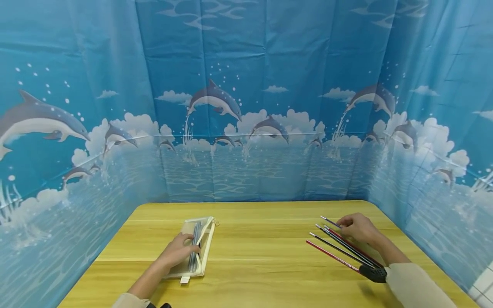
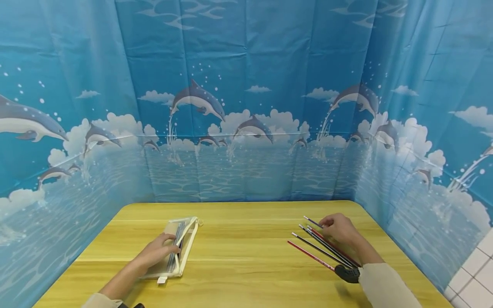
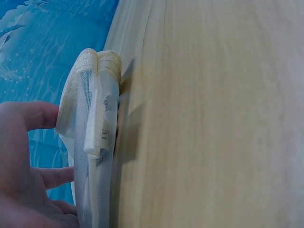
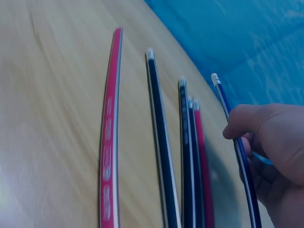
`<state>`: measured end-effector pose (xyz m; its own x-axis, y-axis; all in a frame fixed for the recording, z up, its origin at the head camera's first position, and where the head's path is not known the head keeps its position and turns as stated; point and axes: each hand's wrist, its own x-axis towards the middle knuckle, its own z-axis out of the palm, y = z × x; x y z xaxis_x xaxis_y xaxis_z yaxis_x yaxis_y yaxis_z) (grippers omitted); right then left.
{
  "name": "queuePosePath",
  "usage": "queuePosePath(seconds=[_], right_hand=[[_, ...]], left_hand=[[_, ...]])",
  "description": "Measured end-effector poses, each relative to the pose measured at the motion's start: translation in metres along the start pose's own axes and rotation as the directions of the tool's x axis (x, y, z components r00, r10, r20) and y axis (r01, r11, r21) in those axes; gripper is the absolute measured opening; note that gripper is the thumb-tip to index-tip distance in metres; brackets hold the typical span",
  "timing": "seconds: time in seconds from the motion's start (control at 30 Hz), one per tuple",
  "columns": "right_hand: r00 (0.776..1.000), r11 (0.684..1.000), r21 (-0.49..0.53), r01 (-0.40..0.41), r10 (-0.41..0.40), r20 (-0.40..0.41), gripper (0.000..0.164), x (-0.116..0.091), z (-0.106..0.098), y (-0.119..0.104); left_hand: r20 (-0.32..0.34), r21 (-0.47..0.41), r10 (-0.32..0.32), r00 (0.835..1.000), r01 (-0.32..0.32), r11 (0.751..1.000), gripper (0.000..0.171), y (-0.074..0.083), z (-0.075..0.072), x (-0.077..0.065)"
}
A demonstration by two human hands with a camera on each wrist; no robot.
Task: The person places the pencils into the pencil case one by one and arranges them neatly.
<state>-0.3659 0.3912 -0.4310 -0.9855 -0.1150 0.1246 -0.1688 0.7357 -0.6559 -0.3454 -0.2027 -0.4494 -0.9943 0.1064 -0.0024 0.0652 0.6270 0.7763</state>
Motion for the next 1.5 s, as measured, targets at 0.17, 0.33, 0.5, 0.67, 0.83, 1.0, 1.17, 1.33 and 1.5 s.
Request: queuePosePath(seconds=[0.17, 0.33, 0.5, 0.67, 0.83, 1.0, 1.17, 1.33, 1.5], right_hand=[[1.000, 1.000, -0.012, -0.010, 0.010, -0.007, 0.031, 0.007, 0.000, -0.013], [1.000, 0.999, -0.043, 0.017, -0.017, -0.004, 0.028, 0.014, 0.001, -0.029], [0.999, 0.999, -0.007, 0.037, -0.037, 0.023, 0.027, 0.017, 0.005, -0.043], [0.999, 0.997, 0.061, 0.039, -0.041, 0.033, 0.027, 0.020, 0.010, -0.058], [0.998, 0.993, 0.109, 0.038, -0.043, 0.038, 0.028, 0.024, 0.020, -0.073], [0.998, 0.990, 0.136, 0.023, -0.030, 0.048, 0.029, 0.031, 0.033, -0.086], [0.997, 0.983, 0.179, 0.033, -0.045, 0.068, 0.029, 0.038, 0.046, -0.098], [0.996, 0.974, 0.228, 0.007, -0.028, 0.087, 0.030, 0.043, 0.055, -0.110], [0.994, 0.952, 0.303, -0.034, 0.000, 0.113, 0.032, 0.043, 0.062, -0.122]], left_hand=[[0.001, -0.009, 0.002, 1.000, -0.001, 1.000, 0.066, 0.000, 0.003, 0.001], [0.001, -0.007, -0.002, 1.000, 0.002, 1.000, 0.065, 0.000, 0.003, 0.000], [-0.002, 0.001, -0.005, 1.000, 0.005, 1.000, 0.065, 0.001, 0.003, 0.000], [-0.002, 0.000, -0.009, 1.000, 0.009, 1.000, 0.064, 0.000, 0.004, 0.002], [-0.012, 0.009, 0.008, 1.000, -0.008, 1.000, 0.064, 0.000, 0.002, 0.000], [-0.011, 0.003, 0.009, 1.000, -0.009, 1.000, 0.065, 0.001, 0.001, -0.002], [-0.011, 0.002, 0.009, 1.000, -0.009, 1.000, 0.065, 0.000, 0.000, -0.003], [-0.011, 0.002, 0.005, 1.000, -0.005, 1.000, 0.065, 0.000, 0.001, -0.003], [-0.012, 0.003, 0.005, 1.000, -0.005, 1.000, 0.065, 0.000, 0.003, -0.004]])
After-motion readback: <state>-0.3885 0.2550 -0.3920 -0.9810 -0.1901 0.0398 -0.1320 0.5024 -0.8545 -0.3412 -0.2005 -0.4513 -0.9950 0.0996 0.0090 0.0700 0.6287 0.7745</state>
